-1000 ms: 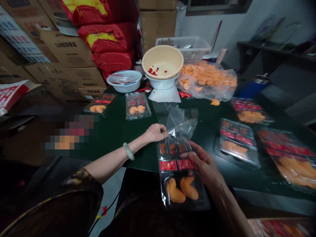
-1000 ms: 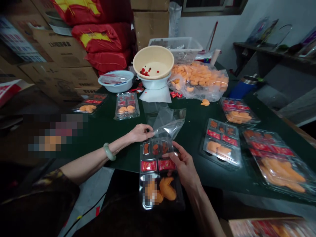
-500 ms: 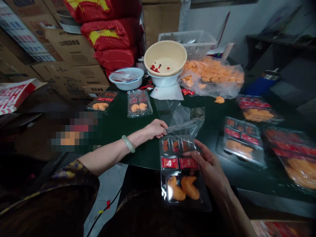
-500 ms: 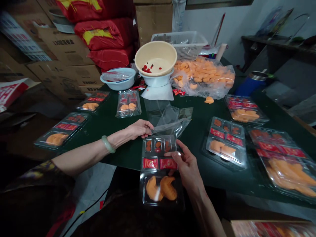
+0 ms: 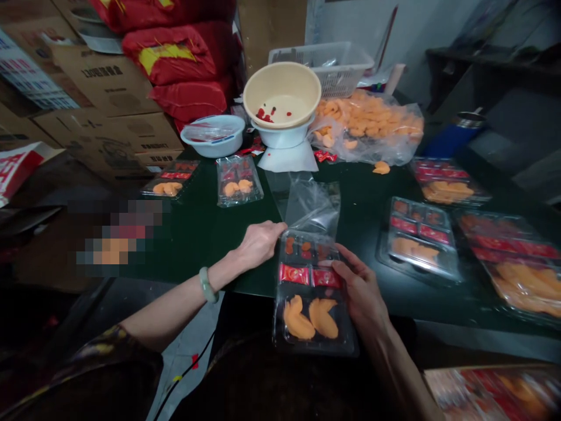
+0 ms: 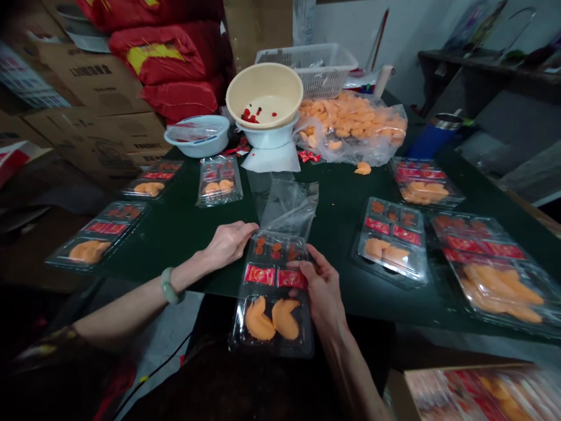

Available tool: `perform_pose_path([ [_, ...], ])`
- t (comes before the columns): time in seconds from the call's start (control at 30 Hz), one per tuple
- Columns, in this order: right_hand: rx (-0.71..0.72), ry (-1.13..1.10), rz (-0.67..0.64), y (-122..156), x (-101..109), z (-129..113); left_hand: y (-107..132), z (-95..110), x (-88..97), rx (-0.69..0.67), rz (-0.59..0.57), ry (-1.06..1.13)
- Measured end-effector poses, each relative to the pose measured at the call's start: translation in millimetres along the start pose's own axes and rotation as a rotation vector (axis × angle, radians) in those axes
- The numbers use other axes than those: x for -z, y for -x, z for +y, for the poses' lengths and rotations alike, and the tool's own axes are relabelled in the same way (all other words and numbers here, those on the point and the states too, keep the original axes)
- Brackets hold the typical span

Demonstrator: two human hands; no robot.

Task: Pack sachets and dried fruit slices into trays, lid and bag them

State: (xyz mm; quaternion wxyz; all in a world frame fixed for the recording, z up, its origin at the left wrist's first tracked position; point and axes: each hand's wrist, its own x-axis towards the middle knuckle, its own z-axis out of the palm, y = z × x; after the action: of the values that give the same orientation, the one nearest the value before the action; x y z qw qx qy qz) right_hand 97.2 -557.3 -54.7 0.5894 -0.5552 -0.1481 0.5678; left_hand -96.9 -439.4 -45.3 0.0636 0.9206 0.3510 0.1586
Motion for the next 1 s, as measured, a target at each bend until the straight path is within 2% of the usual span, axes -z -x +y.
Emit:
perform_pose_path([
  [0.07, -0.029, 0.008, 0.004, 1.1, -3.8, -1.3, 4.8, 2.4, 3.9, 0.015, 0.038, -0.085],
  [0.2, -0.039, 0.013, -0.022, -1.6, -7.5, -0.7, 7.9, 1.2, 10.1, 0.015, 0.135, -0.045],
  [0.37, 0.023, 0.042, 0.081, -21.9, -17.8, 2.3, 19.7, 6.2, 5.0, -0.144, 0.107, -0.031],
  [0.47, 0.239, 0.371, 0.164, -37.6, -28.7, 3.6, 27.7, 0.8, -4.6, -0.156, 0.072, -0.016],
  [0.53, 0.478, 0.722, 0.216, -40.5, -30.9, 3.9, 29.1, -7.5, -9.2, -0.111, 0.07, -0.026],
  [0.57, 0.604, 0.868, 0.203, -38.4, -28.8, 3.6, 28.7, -11.7, -10.2, -0.088, 0.07, -0.027],
  [0.6, 0.717, 0.978, 0.133, -34.1, -24.3, 2.9, 27.7, -15.2, -10.3, -0.076, 0.065, -0.024],
  [0.67, 0.838, 1.111, -0.165, -21.5, -8.6, 0.5, 24.6, -19.3, -8.8, -0.096, 0.046, 0.003],
  [0.73, 0.816, 1.226, -0.492, -9.3, 11.0, -2.7, 20.5, -19.3, -6.4, -0.146, 0.018, 0.043],
  [0.77, 0.791, 1.292, -0.588, -5.3, 19.9, -3.9, 17.8, -18.2, -5.2, -0.171, 0.003, 0.057],
  [0.8, 0.78, 1.352, -0.63, -3.0, 27.1, -4.3, 14.6, -16.6, -4.0, -0.192, -0.013, 0.066],
  [0.87, 0.82, 1.42, -0.611, -3.2, 34.9, -2.0, 6.6, -12.3, -1.1, -0.233, -0.056, 0.055],
  [1.0, 1.012, 1.434, -0.416, -9.6, 28.7, 14.4, -11.0, -1.0, 7.9, -0.328, -0.142, -0.04],
])
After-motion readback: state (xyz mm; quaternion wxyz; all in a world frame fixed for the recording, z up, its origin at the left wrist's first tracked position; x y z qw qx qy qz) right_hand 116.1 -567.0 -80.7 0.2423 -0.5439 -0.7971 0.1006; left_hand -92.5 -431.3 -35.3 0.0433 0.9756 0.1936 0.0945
